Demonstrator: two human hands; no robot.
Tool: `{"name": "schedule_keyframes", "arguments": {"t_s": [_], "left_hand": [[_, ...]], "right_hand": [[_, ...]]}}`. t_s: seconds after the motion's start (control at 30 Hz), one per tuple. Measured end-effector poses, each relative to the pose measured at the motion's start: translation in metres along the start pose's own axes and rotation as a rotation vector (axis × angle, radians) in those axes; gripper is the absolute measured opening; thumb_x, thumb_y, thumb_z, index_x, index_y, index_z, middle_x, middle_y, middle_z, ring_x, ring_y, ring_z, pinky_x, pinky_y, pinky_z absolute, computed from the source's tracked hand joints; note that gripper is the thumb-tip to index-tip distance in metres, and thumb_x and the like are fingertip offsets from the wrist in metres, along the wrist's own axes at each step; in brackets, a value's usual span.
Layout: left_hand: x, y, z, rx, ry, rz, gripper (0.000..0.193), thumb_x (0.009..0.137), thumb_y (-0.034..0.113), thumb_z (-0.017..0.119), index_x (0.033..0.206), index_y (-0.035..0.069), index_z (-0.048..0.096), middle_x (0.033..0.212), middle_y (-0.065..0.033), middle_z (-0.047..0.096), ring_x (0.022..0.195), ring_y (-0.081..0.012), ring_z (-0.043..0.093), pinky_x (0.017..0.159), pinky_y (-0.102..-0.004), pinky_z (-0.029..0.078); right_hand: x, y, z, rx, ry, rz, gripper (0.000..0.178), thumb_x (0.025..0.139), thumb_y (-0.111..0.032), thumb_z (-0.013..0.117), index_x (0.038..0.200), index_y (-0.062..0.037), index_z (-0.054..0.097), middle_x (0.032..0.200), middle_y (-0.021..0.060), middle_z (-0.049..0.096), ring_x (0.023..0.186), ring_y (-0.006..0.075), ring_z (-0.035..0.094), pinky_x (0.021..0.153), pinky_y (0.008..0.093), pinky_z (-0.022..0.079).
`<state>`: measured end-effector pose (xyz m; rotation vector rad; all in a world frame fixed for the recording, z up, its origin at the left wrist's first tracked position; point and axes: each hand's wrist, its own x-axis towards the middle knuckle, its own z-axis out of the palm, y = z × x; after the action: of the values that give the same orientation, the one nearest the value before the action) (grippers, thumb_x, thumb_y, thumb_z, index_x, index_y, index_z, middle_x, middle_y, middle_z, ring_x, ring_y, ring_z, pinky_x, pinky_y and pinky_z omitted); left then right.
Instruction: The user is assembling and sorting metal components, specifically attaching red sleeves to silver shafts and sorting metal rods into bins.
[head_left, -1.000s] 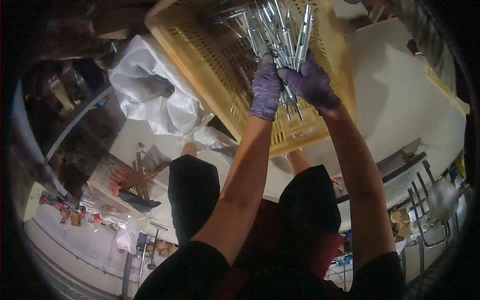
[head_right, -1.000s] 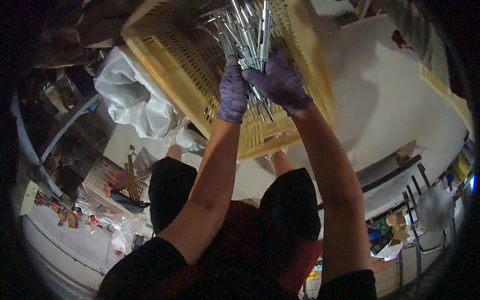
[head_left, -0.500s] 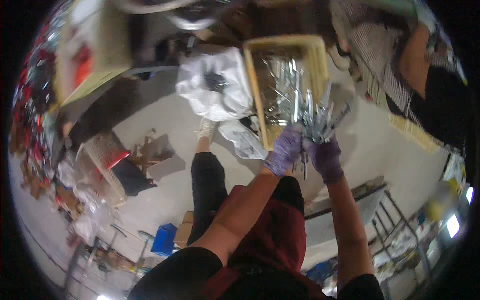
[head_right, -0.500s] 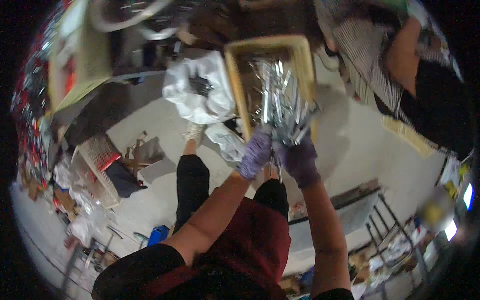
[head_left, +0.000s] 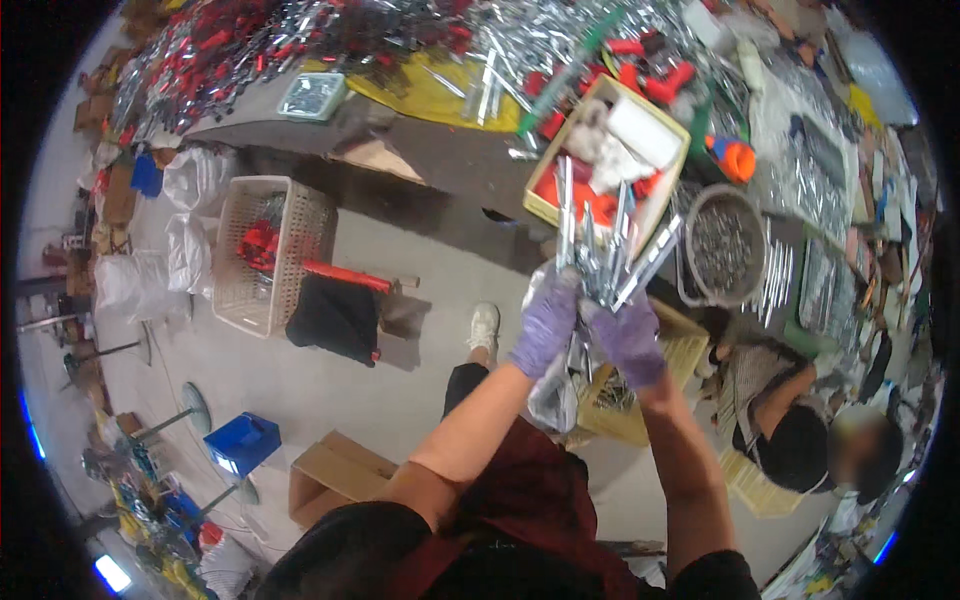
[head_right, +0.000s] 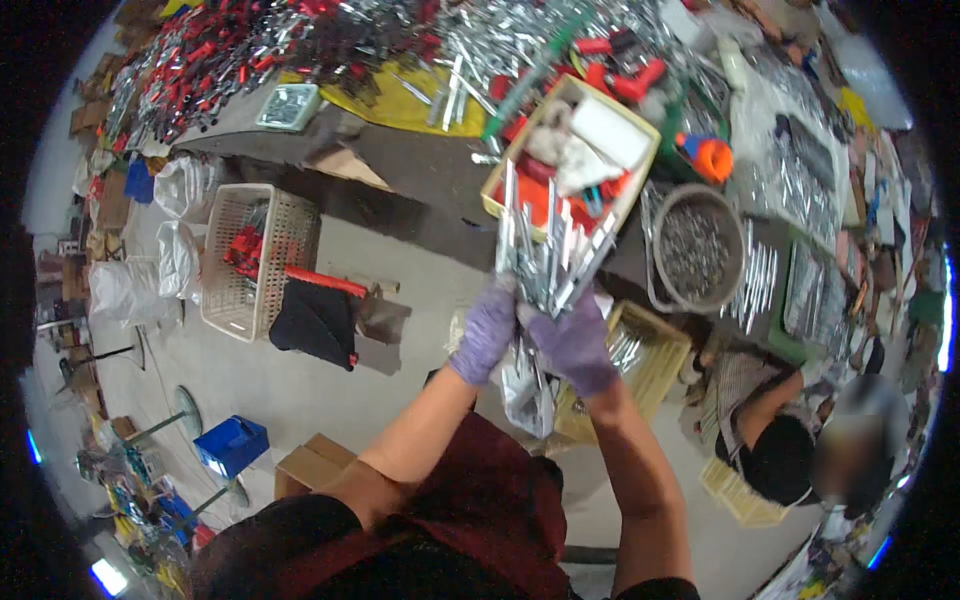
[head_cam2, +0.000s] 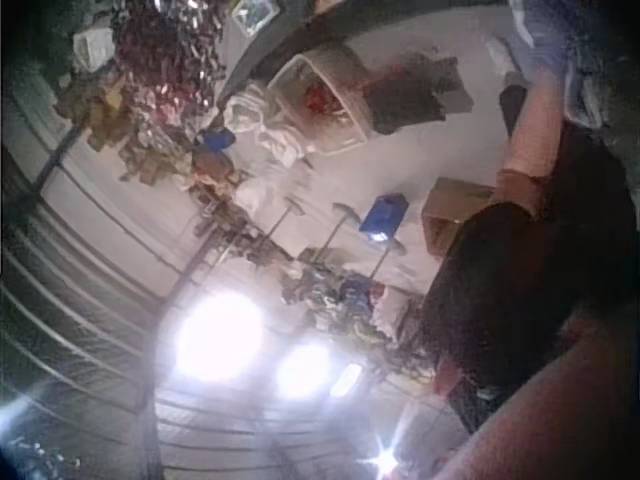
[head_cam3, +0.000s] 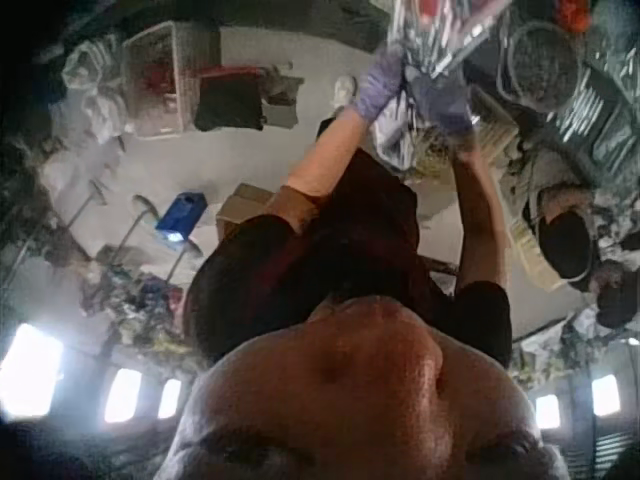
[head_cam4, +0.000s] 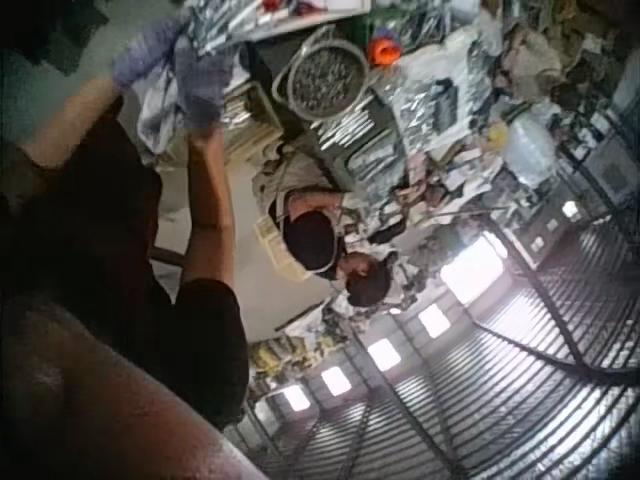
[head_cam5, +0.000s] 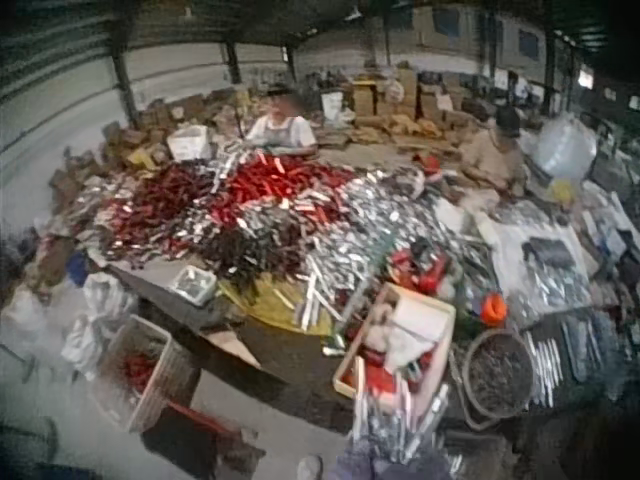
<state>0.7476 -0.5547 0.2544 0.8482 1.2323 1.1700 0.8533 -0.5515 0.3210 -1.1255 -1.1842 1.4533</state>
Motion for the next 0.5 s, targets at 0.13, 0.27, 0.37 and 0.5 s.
{"name": "schedule_keyframes", "arguments": {"t_s": [0.13, 0.27, 0.37, 0.5], "left_hand": [[0.102, 0.078, -0.063, 0.315, 0.146, -0.032, 0.040, 0.088, 0.035, 0.035, 0.109, 0.002, 0.047, 0.100, -0.0192, 0.054, 0.085, -0.0300, 0.053, 0.079, -0.0352, 0.040], [0.221, 0.070, -0.125, 0.517, 0.111, 0.022, 0.037, 0.089, 0.030, 0.030, 0.108, 0.003, 0.046, 0.107, -0.0202, 0.050, 0.094, -0.0366, 0.050, 0.082, -0.0385, 0.040], [0.278, 0.063, -0.157, 0.490, 0.198, 0.032, 0.040, 0.089, 0.032, 0.027, 0.103, 0.001, 0.048, 0.100, -0.0216, 0.052, 0.090, -0.0340, 0.051, 0.080, -0.0382, 0.040], [0.340, 0.066, -0.174, 0.738, 0.152, -0.006, 0.039, 0.089, 0.032, 0.030, 0.104, 0.002, 0.048, 0.094, -0.0217, 0.055, 0.085, -0.0306, 0.053, 0.078, -0.0369, 0.040]], "right_hand": [[0.134, 0.020, 0.038, -0.627, -0.023, -0.054, 0.070, 0.070, -0.033, 0.064, 0.124, -0.0034, 0.032, 0.112, 0.0194, 0.048, 0.103, 0.0330, 0.049, 0.086, 0.0372, 0.039], [0.250, 0.038, 0.081, -0.741, -0.086, 0.032, 0.063, 0.072, -0.042, 0.060, 0.116, -0.0007, 0.040, 0.105, 0.0231, 0.052, 0.099, 0.0364, 0.050, 0.085, 0.0377, 0.040], [0.313, 0.040, 0.116, -0.976, -0.108, 0.153, 0.064, 0.072, -0.049, 0.057, 0.102, 0.0061, 0.048, 0.101, 0.0258, 0.053, 0.094, 0.0379, 0.052, 0.083, 0.0369, 0.040], [0.376, 0.051, 0.125, -0.848, -0.213, 0.179, 0.051, 0.073, -0.034, 0.062, 0.106, 0.0015, 0.049, 0.099, 0.0193, 0.057, 0.091, 0.0298, 0.056, 0.079, 0.0352, 0.042]]}}
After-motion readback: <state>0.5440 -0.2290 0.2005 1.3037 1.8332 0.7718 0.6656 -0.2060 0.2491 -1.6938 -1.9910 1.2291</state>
